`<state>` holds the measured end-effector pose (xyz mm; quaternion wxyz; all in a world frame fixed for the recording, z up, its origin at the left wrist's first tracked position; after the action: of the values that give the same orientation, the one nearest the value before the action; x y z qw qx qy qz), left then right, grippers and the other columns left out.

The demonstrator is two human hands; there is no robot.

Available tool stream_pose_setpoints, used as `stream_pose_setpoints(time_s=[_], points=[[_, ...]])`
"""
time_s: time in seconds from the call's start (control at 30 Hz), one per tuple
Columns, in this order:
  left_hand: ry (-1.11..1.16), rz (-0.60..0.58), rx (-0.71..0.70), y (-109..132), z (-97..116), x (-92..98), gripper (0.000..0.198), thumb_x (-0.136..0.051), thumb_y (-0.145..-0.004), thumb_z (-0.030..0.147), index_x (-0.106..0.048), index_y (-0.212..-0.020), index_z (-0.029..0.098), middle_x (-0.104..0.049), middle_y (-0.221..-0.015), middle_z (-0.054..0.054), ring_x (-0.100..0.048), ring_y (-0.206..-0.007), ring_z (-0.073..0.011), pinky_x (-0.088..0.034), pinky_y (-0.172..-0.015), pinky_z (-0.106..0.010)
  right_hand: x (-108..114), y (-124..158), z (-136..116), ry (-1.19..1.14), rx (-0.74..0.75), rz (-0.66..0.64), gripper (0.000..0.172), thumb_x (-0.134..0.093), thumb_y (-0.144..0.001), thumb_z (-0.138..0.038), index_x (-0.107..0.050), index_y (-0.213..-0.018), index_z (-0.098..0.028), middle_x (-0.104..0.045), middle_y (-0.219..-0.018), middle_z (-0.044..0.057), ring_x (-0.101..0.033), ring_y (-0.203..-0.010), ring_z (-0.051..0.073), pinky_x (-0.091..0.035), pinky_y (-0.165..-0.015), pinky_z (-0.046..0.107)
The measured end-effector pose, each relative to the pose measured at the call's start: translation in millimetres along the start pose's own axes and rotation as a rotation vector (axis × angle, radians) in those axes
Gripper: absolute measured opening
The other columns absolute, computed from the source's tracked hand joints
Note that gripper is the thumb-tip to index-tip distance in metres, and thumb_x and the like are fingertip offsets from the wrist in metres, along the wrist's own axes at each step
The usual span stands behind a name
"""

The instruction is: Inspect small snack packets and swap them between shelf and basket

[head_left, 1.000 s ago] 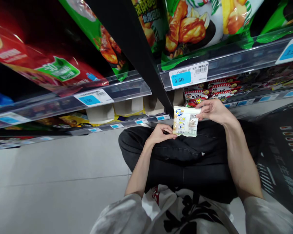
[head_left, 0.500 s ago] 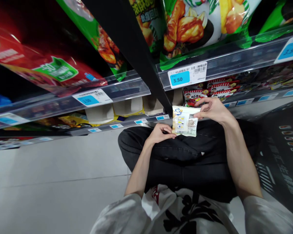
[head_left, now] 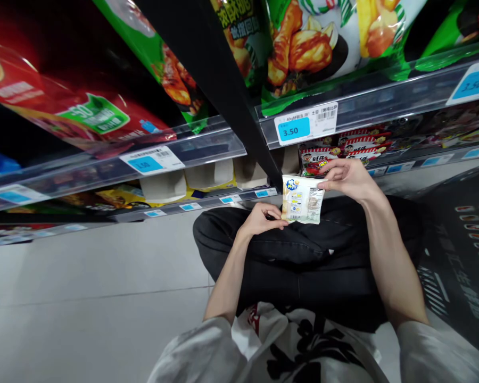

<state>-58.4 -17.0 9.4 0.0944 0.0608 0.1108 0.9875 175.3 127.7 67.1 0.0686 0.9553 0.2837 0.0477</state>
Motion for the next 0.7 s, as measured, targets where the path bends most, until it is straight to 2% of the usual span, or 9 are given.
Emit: stream_pose_setpoints(time_s=[0.53,0.7], points=[[-0.025,0.001,-0.003,-0.3,-1.1,-0.4,0.041,-0.092,-0.065,0.047,-0.068,-0.067,0.013,-0.073,-0.061,-0.008,-0.071,-0.053,-0.0176,-0.054,-0.054,-0.023,-1.3,1.0,-4.9,0.033,0.015,-0.002,0.05,-0.096,-0.056,-0.047,-0.072,-0.089,-0.018,-0.07,-0.064,0.002,-0.067,-0.061,0.018,-0.057,-0.065,0.035],[-0.026,-0.003,-0.009,0.0,1.6,-0.1,0.041,-0.091,-0.066,0.046,-0.068,-0.067,0.013,-0.073,-0.06,-0.008,-0.071,-0.053,-0.0171,-0.054,-0.055,-0.023,-2.6,0.5,-3.0,0.043,0.014,-0.03,0.041,-0.093,-0.061,-0.048,-0.075,-0.084,-0.018,-0.072,-0.068,0.004,-0.067,-0.063,0.018,-0.056,-0.063,0.033]])
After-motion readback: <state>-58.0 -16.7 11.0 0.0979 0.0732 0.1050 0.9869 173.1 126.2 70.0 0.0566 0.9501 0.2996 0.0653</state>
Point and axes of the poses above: each hand's wrist, its own y-axis away from the middle knuckle, its own x-axis out of the back of the hand, z = x × y, the point moved 4 cm from there along -y, towards the middle knuckle
